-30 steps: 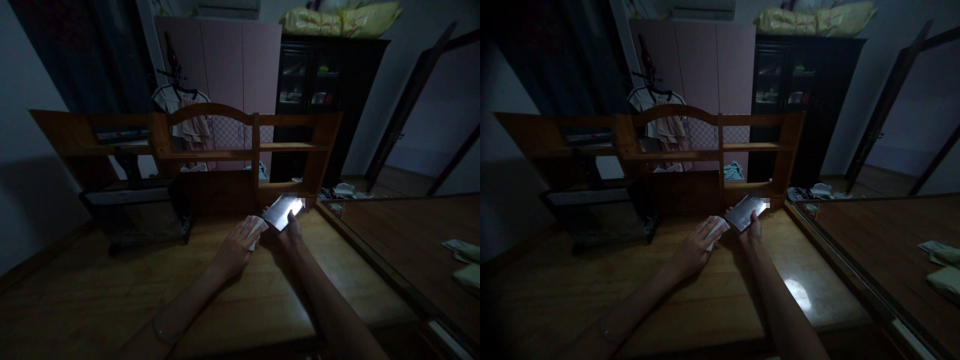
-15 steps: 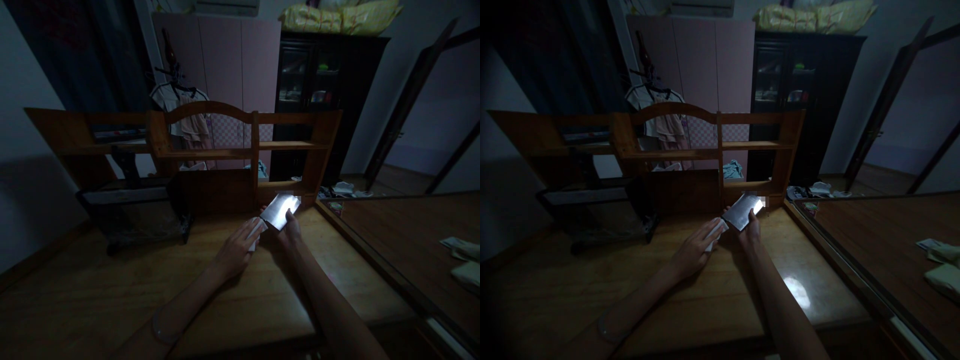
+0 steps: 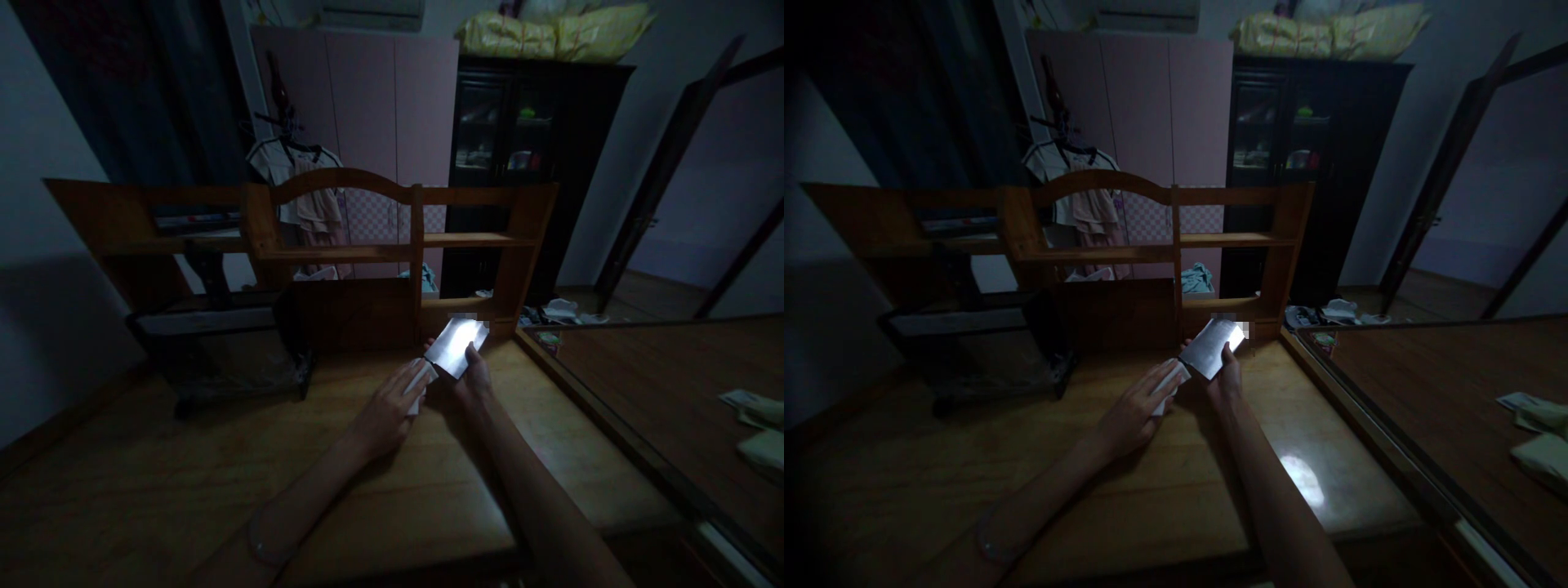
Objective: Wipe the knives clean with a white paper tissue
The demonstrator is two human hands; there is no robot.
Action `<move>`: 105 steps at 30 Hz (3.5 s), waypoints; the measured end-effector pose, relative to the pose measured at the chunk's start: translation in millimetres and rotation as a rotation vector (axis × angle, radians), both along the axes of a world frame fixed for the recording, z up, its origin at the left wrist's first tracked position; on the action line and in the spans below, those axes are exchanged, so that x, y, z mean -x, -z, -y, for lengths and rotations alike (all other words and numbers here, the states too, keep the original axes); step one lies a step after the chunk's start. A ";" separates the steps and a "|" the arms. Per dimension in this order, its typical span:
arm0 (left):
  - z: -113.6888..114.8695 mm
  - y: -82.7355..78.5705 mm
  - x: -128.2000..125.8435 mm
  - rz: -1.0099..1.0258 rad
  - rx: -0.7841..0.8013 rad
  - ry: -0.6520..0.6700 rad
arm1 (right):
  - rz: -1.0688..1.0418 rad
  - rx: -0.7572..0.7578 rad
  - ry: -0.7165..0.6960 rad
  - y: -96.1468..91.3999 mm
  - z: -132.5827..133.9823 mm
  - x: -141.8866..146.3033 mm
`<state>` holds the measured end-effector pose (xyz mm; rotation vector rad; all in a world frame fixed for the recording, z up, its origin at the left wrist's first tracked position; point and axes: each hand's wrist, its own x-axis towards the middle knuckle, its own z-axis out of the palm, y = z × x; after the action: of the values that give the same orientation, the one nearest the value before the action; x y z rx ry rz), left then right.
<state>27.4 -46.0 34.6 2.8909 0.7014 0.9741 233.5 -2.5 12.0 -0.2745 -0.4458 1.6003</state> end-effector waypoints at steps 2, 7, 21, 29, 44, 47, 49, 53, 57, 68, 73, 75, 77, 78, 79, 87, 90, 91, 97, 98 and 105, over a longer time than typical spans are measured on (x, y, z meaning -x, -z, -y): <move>2.0 -1.8 -0.1 0.005 0.015 0.003 | 0.010 -0.004 -0.017 0.1 -0.3 0.1; 4.6 -4.3 0.7 0.006 0.056 0.009 | 0.031 -0.024 -0.010 0.8 0.4 0.3; -0.2 2.3 1.1 -0.033 0.031 0.005 | 0.034 -0.019 -0.029 1.4 1.1 1.5; -1.4 2.6 -0.9 0.002 0.022 -0.008 | -0.004 -0.022 0.009 0.1 -0.2 -0.4; -7.7 8.7 1.1 -0.022 -0.017 -0.019 | 0.017 -0.024 0.052 5.5 -2.6 -1.1; -7.5 8.1 1.4 -0.034 -0.017 -0.026 | 0.022 -0.015 0.047 5.5 -2.0 -1.2; -6.7 6.8 1.4 -0.038 -0.014 -0.035 | 0.022 -0.008 0.037 5.4 -2.0 -1.2; -5.4 4.6 0.8 -0.028 -0.008 -0.036 | 0.024 -0.006 0.041 6.3 -4.0 -1.2; -4.7 2.7 1.1 -0.030 0.034 -0.042 | 0.018 -0.013 0.054 8.1 -5.8 -2.2; -5.4 2.7 3.5 0.138 0.202 -0.046 | 0.003 -0.005 0.036 3.4 -3.3 -1.2; -3.8 2.6 2.4 0.141 0.197 -0.048 | 0.007 -0.008 0.044 2.4 -2.9 -0.2; -2.7 1.6 2.4 0.130 0.157 -0.051 | 0.008 0.000 0.032 0.9 -1.7 0.6; -1.5 -0.1 2.5 0.118 0.106 -0.050 | 0.016 0.003 0.021 -1.2 0.1 1.5; -0.8 -1.0 2.5 0.109 0.081 -0.046 | 0.019 0.003 0.014 -2.2 1.1 2.0; 0.0 -2.0 2.5 0.097 0.057 -0.042 | 0.022 0.004 0.005 -3.1 2.0 2.2; 0.3 0.8 -1.4 -0.049 -0.048 -0.050 | 0.027 0.000 0.016 -3.4 0.4 2.9; -2.3 4.6 -2.3 -0.053 -0.052 -0.067 | 0.059 0.008 0.016 -4.9 0.5 7.2; -2.9 5.6 -2.2 -0.052 -0.051 -0.072 | 0.072 0.009 0.011 -5.9 1.2 9.3; -3.9 7.7 -1.5 -0.057 -0.035 -0.098 | 0.108 0.002 0.010 -10.0 5.1 17.8; -4.0 7.9 -1.6 -0.061 -0.034 -0.099 | 0.103 0.000 0.021 -9.3 4.5 17.0; -5.9 9.5 -2.3 -0.103 -0.046 -0.077 | 0.031 0.000 0.108 1.5 -2.6 -1.4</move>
<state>29.7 -40.1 25.1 2.9931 0.8131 0.8647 234.9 0.2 10.5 -0.3182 -0.4478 1.4922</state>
